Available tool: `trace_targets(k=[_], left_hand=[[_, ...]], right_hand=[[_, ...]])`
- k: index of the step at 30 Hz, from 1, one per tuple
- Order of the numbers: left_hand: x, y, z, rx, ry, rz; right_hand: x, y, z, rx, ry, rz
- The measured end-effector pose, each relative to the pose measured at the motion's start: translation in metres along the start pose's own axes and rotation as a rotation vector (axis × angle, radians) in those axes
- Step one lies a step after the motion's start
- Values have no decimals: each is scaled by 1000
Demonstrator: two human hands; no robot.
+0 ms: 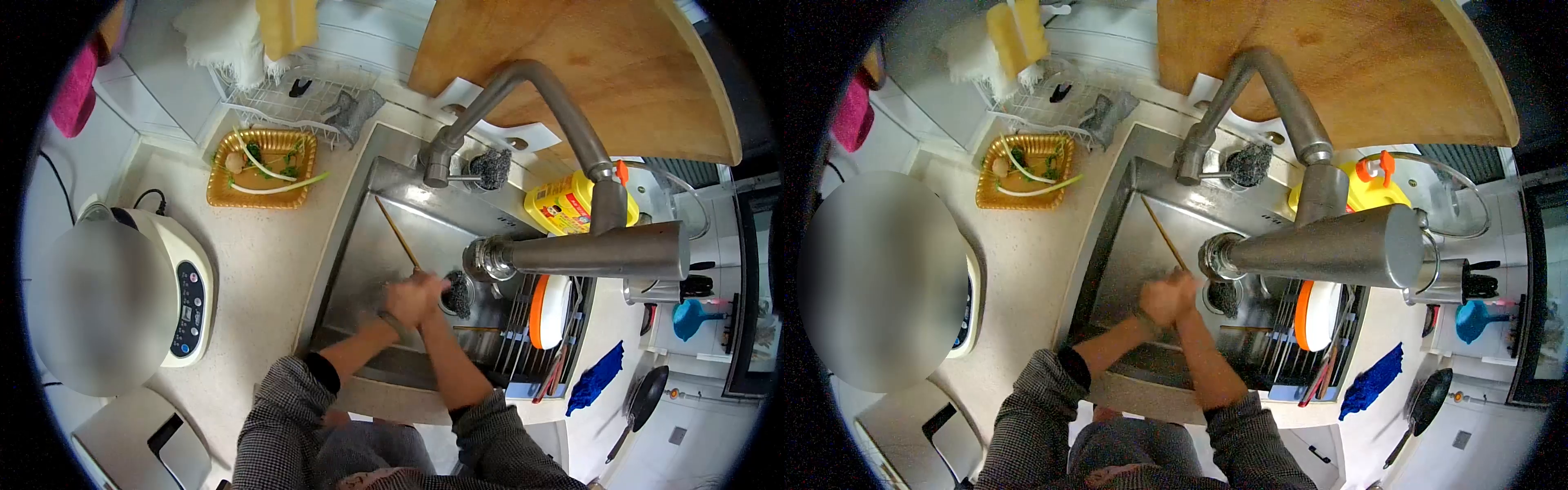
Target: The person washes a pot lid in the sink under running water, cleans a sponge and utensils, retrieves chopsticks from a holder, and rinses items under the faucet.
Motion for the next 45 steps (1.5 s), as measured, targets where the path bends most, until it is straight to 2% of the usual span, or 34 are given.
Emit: trace_targets(k=[1, 2, 4, 5, 7, 8, 10, 11, 12, 14, 15, 17, 18, 20, 22, 24, 25, 27, 28, 29, 30, 31, 32, 34, 35, 36, 37, 38, 43, 45], left_hand=[[12, 8, 11, -10, 90, 107], [9, 20, -5, -13, 91, 107], [-9, 36, -53, 177, -136, 4], [-14, 34, -56, 178, -141, 9], [-14, 24, -70, 129, -435, -147], [-6, 29, -68, 122, -437, -147], [9, 27, -10, 126, 18, 59], [4, 15, -5, 54, -84, -21], [2, 26, -15, 57, -87, -18], [1, 54, -70, 310, -320, 53], [-4, 41, -69, 316, -327, 54], [-9, 17, -70, 216, -494, -122], [-2, 18, -64, 213, -497, -126], [4, 19, -15, 176, -145, -63], [0, 30, -39, 229, -236, 3], [-5, 47, -86, 264, -451, -143], [-4, 44, -93, 262, -450, -140], [0, 41, -103, 284, -485, -140], [1, 36, -96, 284, -483, -144], [-10, 19, -70, 426, -276, -89], [-17, 5, -47, 564, -67, -30], [-16, 3, -44, 588, -82, 38], [-18, 5, -45, 593, -84, 40], [-22, 13, -56, 768, -304, -149], [-20, 20, -70, 699, -369, -160], [-20, 25, -75, 699, -368, -158], [-20, 20, -85, 770, -402, -16], [-17, 17, -95, 840, -435, 126], [-19, 16, -91, 1016, -377, 122], [-23, 22, -92, 1039, -458, -11]], right_hand=[[-1, 0, 0, -6, 20, -9], [1, 1, 3, 2, 35, -11], [10, 1, 14, 25, 66, 19], [14, 2, 19, 39, 80, 33], [12, 0, 18, 32, 89, 42], [8, 2, 14, 31, 88, 11], [-2, 1, 5, 44, 65, -24], [-2, 2, 6, 38, 71, -35], [-2, 0, 6, 52, 74, -37], [4, -3, 17, 82, 94, -21], [6, -6, 19, 97, 97, -19], [4, -8, 22, 114, 89, -32], [5, -8, 22, 110, 97, -33], [6, -6, 21, 100, 115, -38], [3, -1, 16, 103, 143, -50], [6, 0, 8, 105, 169, -49], [4, 2, -3, 106, 168, -52], [2, -18, -40, 710, 135, 108], [-13, -38, -41, 707, 135, 111], [-47, -66, -52, 808, -5, 142], [-50, -64, -65, 859, -78, 155], [-40, -45, -81, 912, -151, 172], [-27, -27, -94, 828, -200, 100], [-4, -4, -102, 737, -247, 32], [3, -7, -98, 628, -240, 24], [8, -11, -93, 520, -233, 14], [10, 2, -85, 457, -272, -68], [21, -11, -74, 391, -199, 35], [16, -13, -65, 270, -351, -5], [20, -8, -62, 272, -315, -16]])
Point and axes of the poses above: each hand's wrist, its own x-axis away from the middle knuckle, its own y-axis out of the palm, z = x × y, the point moved 9 cm from there along -x, towards the middle knuckle, and after that the axes turned 3 degrees about x, right-handed, at the moved point
